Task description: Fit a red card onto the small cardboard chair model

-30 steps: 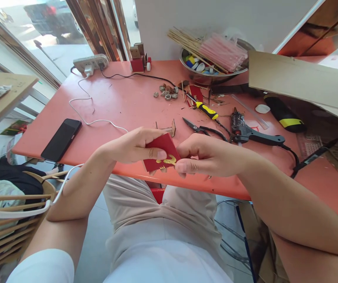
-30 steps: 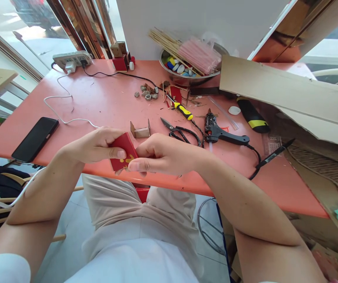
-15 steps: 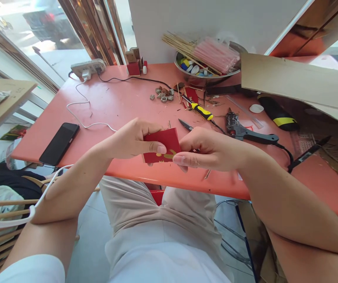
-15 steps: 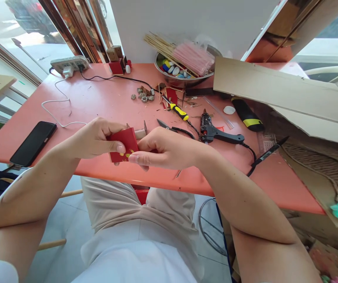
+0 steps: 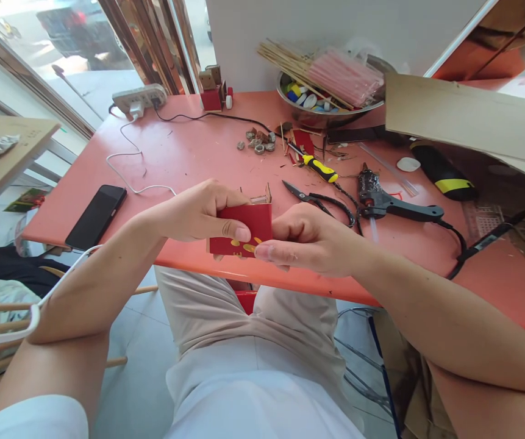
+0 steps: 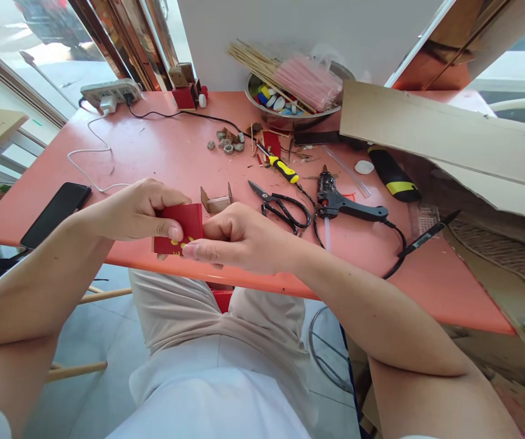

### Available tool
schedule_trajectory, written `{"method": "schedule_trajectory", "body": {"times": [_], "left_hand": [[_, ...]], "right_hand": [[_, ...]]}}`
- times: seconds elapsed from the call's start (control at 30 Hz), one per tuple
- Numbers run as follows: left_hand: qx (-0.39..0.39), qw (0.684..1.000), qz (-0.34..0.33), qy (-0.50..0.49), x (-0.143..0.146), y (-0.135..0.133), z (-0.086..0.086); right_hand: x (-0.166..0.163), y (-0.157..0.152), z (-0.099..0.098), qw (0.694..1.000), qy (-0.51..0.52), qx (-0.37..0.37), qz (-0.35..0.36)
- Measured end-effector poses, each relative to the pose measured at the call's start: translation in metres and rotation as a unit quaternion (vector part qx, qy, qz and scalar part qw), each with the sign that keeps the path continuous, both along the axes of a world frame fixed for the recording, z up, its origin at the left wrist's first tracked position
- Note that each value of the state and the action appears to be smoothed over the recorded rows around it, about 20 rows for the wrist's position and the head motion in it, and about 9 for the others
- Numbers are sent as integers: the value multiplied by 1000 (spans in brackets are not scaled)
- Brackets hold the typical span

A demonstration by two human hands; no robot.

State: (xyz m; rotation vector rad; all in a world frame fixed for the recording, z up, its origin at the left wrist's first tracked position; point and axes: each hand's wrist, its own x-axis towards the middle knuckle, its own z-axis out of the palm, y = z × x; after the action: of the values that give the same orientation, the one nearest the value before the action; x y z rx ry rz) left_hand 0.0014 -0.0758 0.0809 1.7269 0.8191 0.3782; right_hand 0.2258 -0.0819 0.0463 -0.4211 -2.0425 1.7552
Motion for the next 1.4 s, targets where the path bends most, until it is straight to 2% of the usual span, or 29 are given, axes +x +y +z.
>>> {"method": "schedule_trajectory", "body": {"times": [0.2,0.33,0.47,0.57,0.77,0.93,1.1,1.17,1.3,1.4], "left_hand": [[-21,1000,-19,10,-4,3,2],[-30,999,-16,16,-8,7,0],[-24,999,21,-15,-6,8,-9],[-18,997,50,-59,-1,5,-17],[-67,994,30,-83,5,-6,-20],[-74,990,59,-108,5,-14,-20],[-66,994,50,-73,10,-22,-20],[-56,996,55,-51,12,-25,-20],[-27,996,79,-40,12,-29,-22],[-26,995,86,-37,12,-29,-25]], "right_hand": [[-9,-10,-7,998,10,-47,-30],[-10,-8,-11,998,28,-39,-42],[-2,4,-5,999,21,10,-30],[5,9,3,994,4,84,-63],[15,7,7,969,-51,214,-110],[18,11,9,966,-36,231,-106],[17,17,10,982,-25,185,-29],[16,16,8,977,-36,200,-58],[13,12,2,948,-53,286,-131],[12,10,1,931,-52,332,-146]]}}
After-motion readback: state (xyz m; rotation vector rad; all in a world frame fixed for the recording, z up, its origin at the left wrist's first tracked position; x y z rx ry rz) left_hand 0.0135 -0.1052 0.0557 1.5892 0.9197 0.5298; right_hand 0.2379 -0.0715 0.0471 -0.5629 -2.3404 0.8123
